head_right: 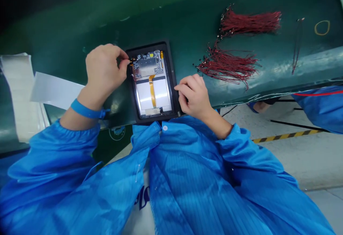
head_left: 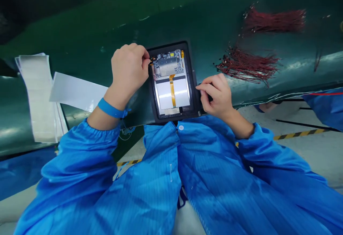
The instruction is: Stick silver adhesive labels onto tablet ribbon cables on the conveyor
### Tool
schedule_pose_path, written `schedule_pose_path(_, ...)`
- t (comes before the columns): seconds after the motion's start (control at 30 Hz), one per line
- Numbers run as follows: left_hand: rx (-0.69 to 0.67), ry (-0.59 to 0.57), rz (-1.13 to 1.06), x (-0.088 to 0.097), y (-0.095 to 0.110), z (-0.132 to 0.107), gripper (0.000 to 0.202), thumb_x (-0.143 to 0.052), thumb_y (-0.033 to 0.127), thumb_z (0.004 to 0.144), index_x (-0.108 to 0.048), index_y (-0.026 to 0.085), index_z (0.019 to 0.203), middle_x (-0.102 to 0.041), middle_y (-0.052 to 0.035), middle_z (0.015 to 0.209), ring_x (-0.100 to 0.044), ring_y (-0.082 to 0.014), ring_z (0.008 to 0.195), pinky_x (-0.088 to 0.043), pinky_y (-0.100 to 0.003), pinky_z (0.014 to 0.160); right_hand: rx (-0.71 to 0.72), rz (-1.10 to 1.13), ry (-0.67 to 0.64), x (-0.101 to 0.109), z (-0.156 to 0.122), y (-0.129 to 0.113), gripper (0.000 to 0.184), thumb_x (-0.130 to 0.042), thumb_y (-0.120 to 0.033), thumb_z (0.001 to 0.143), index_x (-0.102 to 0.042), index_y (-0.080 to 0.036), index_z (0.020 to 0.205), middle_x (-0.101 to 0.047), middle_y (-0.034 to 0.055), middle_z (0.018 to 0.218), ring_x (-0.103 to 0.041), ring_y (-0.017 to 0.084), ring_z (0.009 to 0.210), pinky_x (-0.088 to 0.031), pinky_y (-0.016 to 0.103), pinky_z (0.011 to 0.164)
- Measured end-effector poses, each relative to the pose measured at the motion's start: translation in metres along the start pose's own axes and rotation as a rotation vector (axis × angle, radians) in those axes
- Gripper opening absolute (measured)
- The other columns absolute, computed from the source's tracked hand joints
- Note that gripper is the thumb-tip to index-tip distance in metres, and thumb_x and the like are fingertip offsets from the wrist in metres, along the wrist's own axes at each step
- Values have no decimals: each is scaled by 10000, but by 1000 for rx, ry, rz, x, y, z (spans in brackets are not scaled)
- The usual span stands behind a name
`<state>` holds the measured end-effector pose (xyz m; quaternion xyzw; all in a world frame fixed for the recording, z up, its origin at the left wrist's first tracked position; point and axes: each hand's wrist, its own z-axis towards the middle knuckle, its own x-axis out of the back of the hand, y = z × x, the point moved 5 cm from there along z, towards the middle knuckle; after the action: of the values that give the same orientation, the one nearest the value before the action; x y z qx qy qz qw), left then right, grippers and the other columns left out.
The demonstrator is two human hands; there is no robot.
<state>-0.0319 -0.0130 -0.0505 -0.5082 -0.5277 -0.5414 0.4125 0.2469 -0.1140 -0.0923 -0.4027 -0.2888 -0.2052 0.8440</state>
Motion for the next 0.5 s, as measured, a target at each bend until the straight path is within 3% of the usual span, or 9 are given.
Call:
schedule_pose_path(0.13,-41,-30,93,-7,2,3,332,-537,339,1090,-692,51,1145,-676,-112,1225,-575,-284,1254,-339,-475,1195,63,27,19,1,2,-3,233,-535,-149,914,-689,-263,1046,-668,68,988,-566,257,901,-420,438,790)
schedule_pose_path(0.3,-157,23,13,-9,2,8,369,-559,442,1088,-688,100,1046,-701,-125,1164,-538,-301,1288,-264,-510,1239,16,57,-44,-1,3,0,233,-546,-166,910,-695,-281,1048,-657,62,998,-557,260,905,-423,452,804)
schedule_pose_path(0.5,-111,-44,48,-7,9,10,309,-588,383,1063,-674,86,1054,-682,-151,1203,-544,-331,1269,-265,-557,1230,-15,98,-71,-2,3,1,242,-545,-175,911,-703,-289,1054,-657,64,1010,-549,269,925,-422,466,818)
